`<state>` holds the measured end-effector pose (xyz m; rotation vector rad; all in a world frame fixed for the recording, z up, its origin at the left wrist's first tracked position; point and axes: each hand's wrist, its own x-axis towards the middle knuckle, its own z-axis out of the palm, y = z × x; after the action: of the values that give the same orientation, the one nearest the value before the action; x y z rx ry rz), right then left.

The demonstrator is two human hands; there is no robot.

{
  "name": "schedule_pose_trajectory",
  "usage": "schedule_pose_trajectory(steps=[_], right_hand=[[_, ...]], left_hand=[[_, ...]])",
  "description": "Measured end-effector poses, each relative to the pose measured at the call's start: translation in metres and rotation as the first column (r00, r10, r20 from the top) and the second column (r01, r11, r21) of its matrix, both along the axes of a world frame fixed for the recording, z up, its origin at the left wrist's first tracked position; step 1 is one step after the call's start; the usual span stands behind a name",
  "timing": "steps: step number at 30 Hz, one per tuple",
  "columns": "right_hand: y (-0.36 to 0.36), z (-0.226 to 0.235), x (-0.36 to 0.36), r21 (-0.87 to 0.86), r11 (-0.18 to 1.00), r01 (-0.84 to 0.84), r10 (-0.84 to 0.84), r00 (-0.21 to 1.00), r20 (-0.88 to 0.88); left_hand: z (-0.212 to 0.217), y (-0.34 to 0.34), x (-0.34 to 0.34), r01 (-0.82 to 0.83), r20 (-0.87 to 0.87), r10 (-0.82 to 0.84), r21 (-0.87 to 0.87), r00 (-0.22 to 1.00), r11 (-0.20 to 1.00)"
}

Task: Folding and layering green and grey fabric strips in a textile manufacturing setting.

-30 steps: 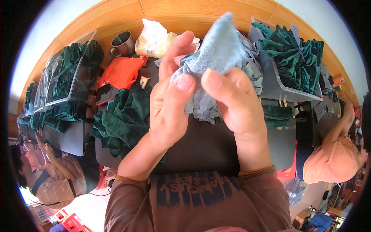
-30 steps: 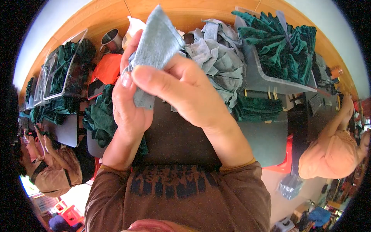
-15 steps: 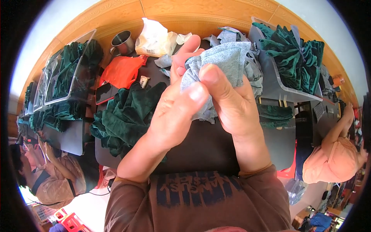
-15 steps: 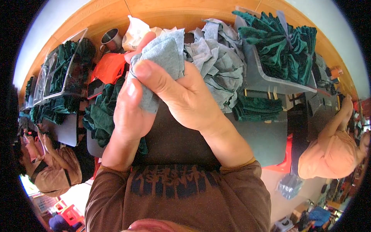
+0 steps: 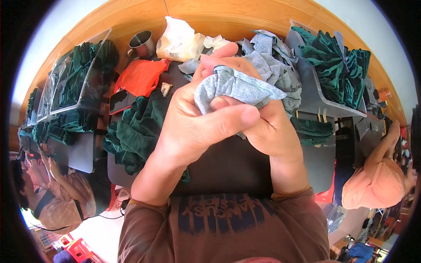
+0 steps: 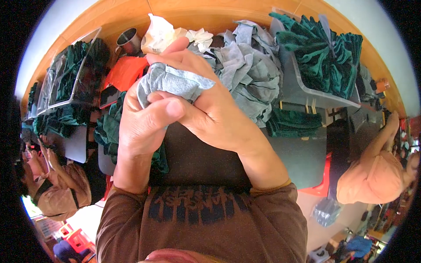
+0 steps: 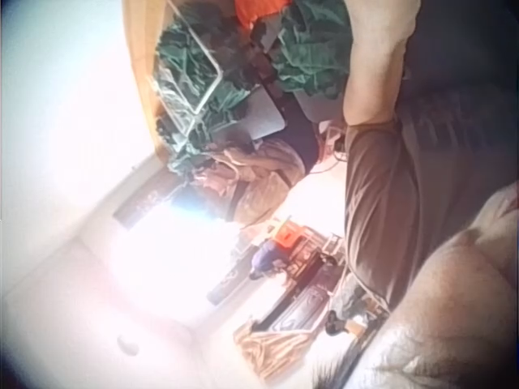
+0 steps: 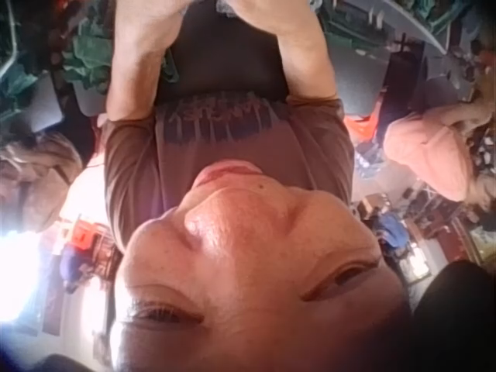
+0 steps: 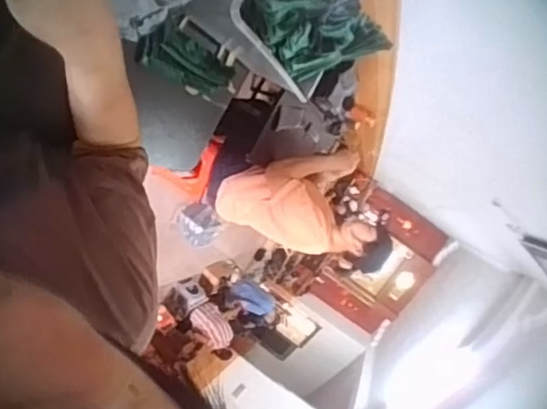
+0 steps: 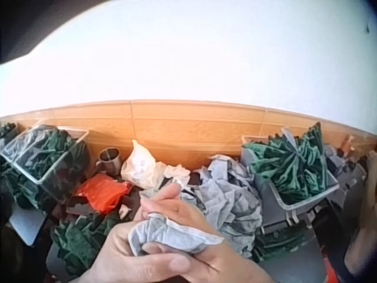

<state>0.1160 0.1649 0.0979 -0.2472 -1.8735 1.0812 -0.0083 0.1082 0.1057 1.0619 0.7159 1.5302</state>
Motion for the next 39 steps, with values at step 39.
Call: schedule_pose_trajectory(steps=[39], right_hand=[[-0.003,0.003,0.004,-0.526,0.787,-0.323,0.151,0.927,-0.343]], left_hand=[[0.009,0.012,-0.035,0.233,-0.072,-0.239,-0.085,0.968,0.969]])
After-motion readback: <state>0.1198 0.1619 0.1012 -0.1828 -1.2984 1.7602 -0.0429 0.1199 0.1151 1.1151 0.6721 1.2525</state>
